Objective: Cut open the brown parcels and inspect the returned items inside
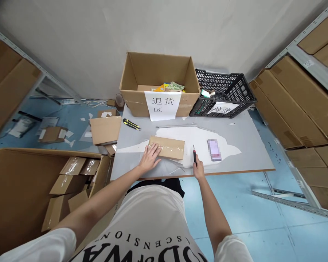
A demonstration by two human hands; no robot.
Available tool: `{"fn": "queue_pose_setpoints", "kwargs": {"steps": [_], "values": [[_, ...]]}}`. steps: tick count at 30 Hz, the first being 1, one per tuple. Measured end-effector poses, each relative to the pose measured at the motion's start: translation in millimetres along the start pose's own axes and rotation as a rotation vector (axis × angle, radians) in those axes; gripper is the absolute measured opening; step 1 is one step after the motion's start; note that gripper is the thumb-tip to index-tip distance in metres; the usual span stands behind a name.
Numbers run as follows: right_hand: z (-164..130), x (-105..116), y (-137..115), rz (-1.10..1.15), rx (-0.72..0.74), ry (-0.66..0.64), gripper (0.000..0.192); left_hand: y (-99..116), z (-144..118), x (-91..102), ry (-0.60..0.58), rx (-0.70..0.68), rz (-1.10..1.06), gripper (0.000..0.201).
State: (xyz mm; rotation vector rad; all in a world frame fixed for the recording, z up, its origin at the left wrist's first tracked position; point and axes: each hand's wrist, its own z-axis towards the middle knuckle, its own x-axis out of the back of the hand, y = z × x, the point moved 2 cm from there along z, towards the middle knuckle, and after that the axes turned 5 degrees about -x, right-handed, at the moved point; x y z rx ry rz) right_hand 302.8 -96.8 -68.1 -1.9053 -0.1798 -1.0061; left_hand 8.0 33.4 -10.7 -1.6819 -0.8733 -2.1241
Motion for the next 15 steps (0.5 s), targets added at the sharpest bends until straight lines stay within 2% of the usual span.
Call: {"fn": "queue_pose_setpoints", "kwargs": {"steps": [8, 15], "values": [[29.8, -30.8, 1.0, -0.326, -0.051, 0.059, 0.058, 12.3, -18.3, -6.6, -0.062, -0.021, 0.047, 0.062], [46.2, -39.4, 3.2, -0.409, -0.103, 0.063, 0.055, 10.4, -17.3, -4.1, -0.136, -0.03, 0.042, 0.064]]}}
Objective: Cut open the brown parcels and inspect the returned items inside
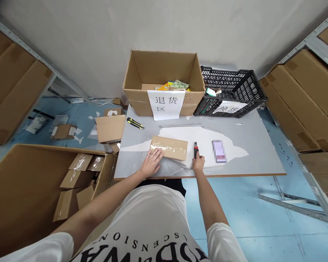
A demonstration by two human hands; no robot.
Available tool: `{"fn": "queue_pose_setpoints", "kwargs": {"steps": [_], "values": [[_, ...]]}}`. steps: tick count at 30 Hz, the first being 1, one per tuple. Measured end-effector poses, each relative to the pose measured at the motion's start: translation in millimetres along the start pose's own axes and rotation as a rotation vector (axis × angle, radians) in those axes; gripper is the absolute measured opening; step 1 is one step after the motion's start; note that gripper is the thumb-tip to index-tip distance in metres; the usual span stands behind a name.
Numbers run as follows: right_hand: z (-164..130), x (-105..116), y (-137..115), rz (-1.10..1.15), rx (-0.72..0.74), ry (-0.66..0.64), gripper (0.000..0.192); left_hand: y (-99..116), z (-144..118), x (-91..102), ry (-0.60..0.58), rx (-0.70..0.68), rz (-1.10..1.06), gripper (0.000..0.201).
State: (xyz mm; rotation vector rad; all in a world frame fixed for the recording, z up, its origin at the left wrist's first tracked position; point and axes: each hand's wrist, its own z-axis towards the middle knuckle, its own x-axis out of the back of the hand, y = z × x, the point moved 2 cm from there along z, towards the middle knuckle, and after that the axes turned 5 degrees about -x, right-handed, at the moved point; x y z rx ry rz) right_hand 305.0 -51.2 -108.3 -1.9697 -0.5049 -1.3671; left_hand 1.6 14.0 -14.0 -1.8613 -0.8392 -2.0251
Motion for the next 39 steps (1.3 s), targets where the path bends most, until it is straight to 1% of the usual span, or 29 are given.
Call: {"fn": "queue_pose_setpoints", "kwargs": {"steps": [4, 11, 13, 15, 16, 17, 18, 19, 20, 21, 22, 24, 27, 30, 33, 36, 39], "values": [[5.0, -3.1, 0.7, -0.056, -0.025, -0.018, 0.054, -0.5, 0.8, 2.1, -0.034, 0.009, -0.003, 0.067], [6.2, -5.4, 1.6, -0.109, 0.001, -0.063, 0.057, -0.7, 3.1, 3.3, -0.052, 0.027, -0.01, 0.069], [6.7, 2.5, -2.1, -0.091, 0.01, -0.057, 0.057, -0.4, 3.0, 2.7, -0.049, 0.033, -0.012, 0.068], [7.6, 20.3, -12.4, -0.019, 0.053, 0.023, 0.06, 0.2, 2.6, 1.9, -0.045, 0.035, -0.015, 0.068], [7.7, 32.4, -20.8, 0.028, 0.099, 0.084, 0.062, 0.5, 2.3, 1.6, -0.043, 0.035, -0.017, 0.068], [7.3, 45.6, -31.5, 0.075, 0.174, 0.147, 0.063, 0.8, 2.1, 1.3, -0.041, 0.036, -0.019, 0.068], [6.2, 58.3, -44.5, 0.109, 0.276, 0.18, 0.064, 1.0, 2.0, 1.2, -0.038, 0.038, -0.021, 0.068], [4.4, 69.1, -59.3, 0.118, 0.405, 0.164, 0.065, 1.1, 2.1, 1.1, -0.036, 0.04, -0.023, 0.067], [1.9, 77.1, -75.0, 0.097, 0.539, 0.107, 0.064, 1.2, 2.3, 1.1, -0.033, 0.043, -0.025, 0.068], [-1.0, 82.3, -90.2, 0.053, 0.648, 0.046, 0.064, 1.2, 2.6, 1.2, -0.031, 0.046, -0.027, 0.068], [-3.8, 85.0, -104.0, -0.004, 0.716, 0.002, 0.065, 1.2, 3.1, 1.4, -0.029, 0.046, -0.028, 0.068], [-8.1, 83.6, -125.5, -0.13, 0.762, -0.05, 0.069, 1.0, 4.4, 1.7, -0.029, 0.046, -0.029, 0.068], [-10.5, 73.2, -140.5, -0.261, 0.755, -0.079, 0.069, 0.6, 6.4, 1.4, -0.033, 0.05, -0.035, 0.068], [-10.2, 64.9, -140.9, -0.311, 0.808, -0.081, 0.059, 0.5, 7.3, 0.4, -0.032, 0.053, -0.044, 0.069], [-9.1, 61.3, -137.9, -0.352, 0.867, -0.065, 0.052, 0.9, 6.7, -0.3, -0.026, 0.05, -0.044, 0.07], [-8.3, 60.5, -138.8, -0.392, 0.908, -0.068, 0.049, 1.0, 5.4, -0.1, -0.019, 0.047, -0.034, 0.071], [-7.3, 64.6, -144.5, -0.435, 0.936, -0.091, 0.045, 0.7, 4.1, 0.4, -0.016, 0.042, -0.024, 0.071]]}}
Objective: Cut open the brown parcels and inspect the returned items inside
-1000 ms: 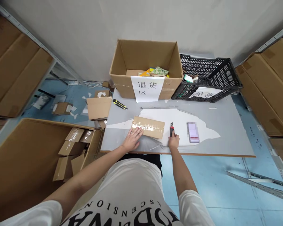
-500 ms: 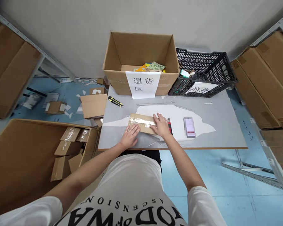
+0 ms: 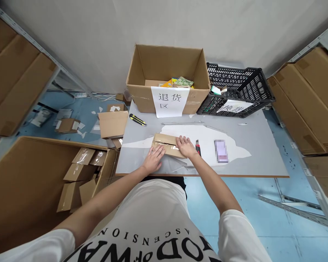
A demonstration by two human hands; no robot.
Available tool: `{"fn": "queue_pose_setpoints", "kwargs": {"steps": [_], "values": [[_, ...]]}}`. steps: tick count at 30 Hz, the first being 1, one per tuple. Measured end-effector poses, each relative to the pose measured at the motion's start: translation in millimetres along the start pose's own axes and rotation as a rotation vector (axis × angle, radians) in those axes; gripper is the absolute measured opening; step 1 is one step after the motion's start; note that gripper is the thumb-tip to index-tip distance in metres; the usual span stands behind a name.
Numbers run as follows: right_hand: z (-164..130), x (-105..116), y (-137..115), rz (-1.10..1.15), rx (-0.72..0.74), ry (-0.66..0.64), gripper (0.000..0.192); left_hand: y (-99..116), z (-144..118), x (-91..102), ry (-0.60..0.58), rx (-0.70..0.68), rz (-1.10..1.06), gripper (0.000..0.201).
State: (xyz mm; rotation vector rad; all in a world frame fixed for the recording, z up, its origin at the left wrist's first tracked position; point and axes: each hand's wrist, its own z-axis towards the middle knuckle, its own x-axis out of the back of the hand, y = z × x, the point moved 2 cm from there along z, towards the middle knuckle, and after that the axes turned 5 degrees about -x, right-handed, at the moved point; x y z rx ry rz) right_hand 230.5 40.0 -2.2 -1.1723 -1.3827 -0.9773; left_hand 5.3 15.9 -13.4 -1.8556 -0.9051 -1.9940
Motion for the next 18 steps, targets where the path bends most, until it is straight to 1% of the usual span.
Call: {"fn": "queue_pose_setpoints", "kwargs": {"steps": [3, 7, 10, 14, 16, 18], "values": [[6.0, 13.0, 2.5, 0.002, -0.001, -0.071, 0.039, -0.6, -1.2, -0.4, -0.003, -0.003, -0.001, 0.07], [18.5, 33.7, 17.0, 0.078, -0.117, -0.179, 0.036, -0.7, -1.9, -1.9, -0.009, -0.024, -0.003, 0.068], [29.9, 43.3, 32.7, 0.167, -0.173, -0.187, 0.04, -1.1, -1.4, -1.9, -0.002, -0.027, -0.002, 0.069], [45.6, 43.6, 49.2, 0.334, -0.236, -0.165, 0.05, -1.9, -1.7, -0.4, -0.006, -0.043, -0.003, 0.071], [53.0, 39.5, 52.8, 0.356, -0.342, -0.168, 0.052, -2.4, -2.3, 0.4, -0.015, -0.052, 0.001, 0.071], [58.5, 33.3, 53.3, 0.341, -0.507, -0.165, 0.053, -2.9, -2.6, 1.1, -0.025, -0.058, 0.005, 0.072]]}}
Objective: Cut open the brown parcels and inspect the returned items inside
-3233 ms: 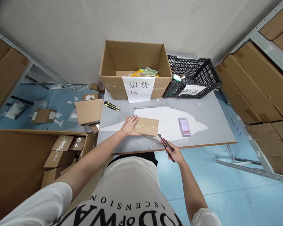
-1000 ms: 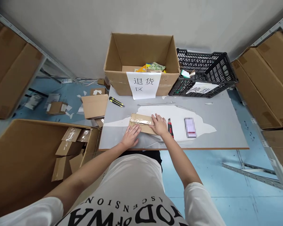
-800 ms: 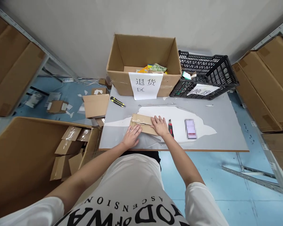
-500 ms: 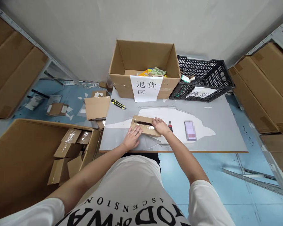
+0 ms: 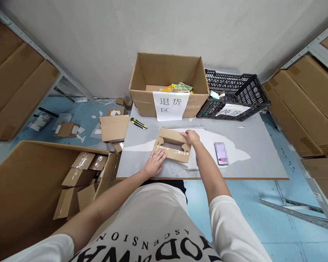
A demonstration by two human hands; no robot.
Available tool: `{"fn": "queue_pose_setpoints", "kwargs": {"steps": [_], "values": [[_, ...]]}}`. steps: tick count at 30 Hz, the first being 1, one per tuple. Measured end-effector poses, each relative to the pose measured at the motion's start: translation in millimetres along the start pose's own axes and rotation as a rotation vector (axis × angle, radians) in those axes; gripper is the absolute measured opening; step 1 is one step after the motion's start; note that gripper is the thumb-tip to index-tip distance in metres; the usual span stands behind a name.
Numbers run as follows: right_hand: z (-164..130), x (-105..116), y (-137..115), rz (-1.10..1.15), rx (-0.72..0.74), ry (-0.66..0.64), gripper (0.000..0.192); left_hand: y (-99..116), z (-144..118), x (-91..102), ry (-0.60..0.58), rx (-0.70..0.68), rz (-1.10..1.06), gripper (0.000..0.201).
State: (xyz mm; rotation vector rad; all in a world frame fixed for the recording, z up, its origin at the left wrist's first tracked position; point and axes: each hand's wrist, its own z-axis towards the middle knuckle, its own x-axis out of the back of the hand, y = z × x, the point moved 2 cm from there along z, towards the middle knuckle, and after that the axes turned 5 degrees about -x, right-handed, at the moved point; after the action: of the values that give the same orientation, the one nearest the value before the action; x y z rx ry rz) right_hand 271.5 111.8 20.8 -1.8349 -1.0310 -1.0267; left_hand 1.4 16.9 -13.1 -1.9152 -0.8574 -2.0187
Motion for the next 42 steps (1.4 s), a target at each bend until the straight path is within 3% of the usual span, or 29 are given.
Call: {"fn": "queue_pose_setpoints", "kwargs": {"steps": [3, 6, 13, 16, 19, 21, 23, 26, 31, 33, 38, 42], "values": [[3.2, -12.6, -3.0, 0.013, -0.157, 0.043, 0.052, -0.6, 0.1, 0.7, -0.007, 0.001, 0.008, 0.073], [0.2, -23.8, -5.6, 0.051, -0.144, 0.126, 0.048, -0.6, -0.4, 1.4, 0.002, 0.004, 0.006, 0.072], [-42.5, -21.3, -16.1, 0.029, 0.257, 0.506, 0.043, -7.7, -0.4, 11.6, 0.084, -0.012, -0.109, 0.056], [-75.0, -24.1, -19.5, -0.023, 0.457, 0.445, 0.042, -22.7, 1.1, 23.4, 0.179, 0.014, -0.19, 0.052], [-101.8, -33.7, -16.3, -0.032, 0.635, 0.258, 0.046, -45.7, 2.7, 37.2, 0.246, 0.058, -0.257, 0.074], [-110.8, -40.4, -10.5, -0.017, 0.638, 0.185, 0.059, -61.4, 5.3, 43.6, 0.208, 0.053, -0.296, 0.102], [-112.7, -46.1, -5.0, -0.001, 0.583, 0.162, 0.072, -74.5, 9.9, 46.4, 0.123, 0.014, -0.311, 0.117], [-108.2, -51.5, -3.1, -0.035, 0.537, 0.128, 0.078, -87.5, 19.4, 44.4, 0.007, -0.058, -0.295, 0.111], [-108.7, -48.8, -9.7, -0.098, 0.53, 0.061, 0.041, -96.6, 29.5, 34.2, -0.06, -0.077, -0.306, 0.092], [-118.2, -48.3, -9.6, -0.112, 0.512, 0.067, 0.03, -97.7, 29.6, 30.3, -0.061, -0.065, -0.321, 0.092], [-150.5, -68.0, -3.5, -0.138, 0.491, 0.186, 0.042, -96.8, 28.0, 23.4, -0.055, -0.039, -0.306, 0.091], [-158.1, -92.0, 2.9, -0.15, 0.496, 0.326, 0.041, -94.8, 28.8, 22.5, -0.061, -0.036, -0.28, 0.085]]}}
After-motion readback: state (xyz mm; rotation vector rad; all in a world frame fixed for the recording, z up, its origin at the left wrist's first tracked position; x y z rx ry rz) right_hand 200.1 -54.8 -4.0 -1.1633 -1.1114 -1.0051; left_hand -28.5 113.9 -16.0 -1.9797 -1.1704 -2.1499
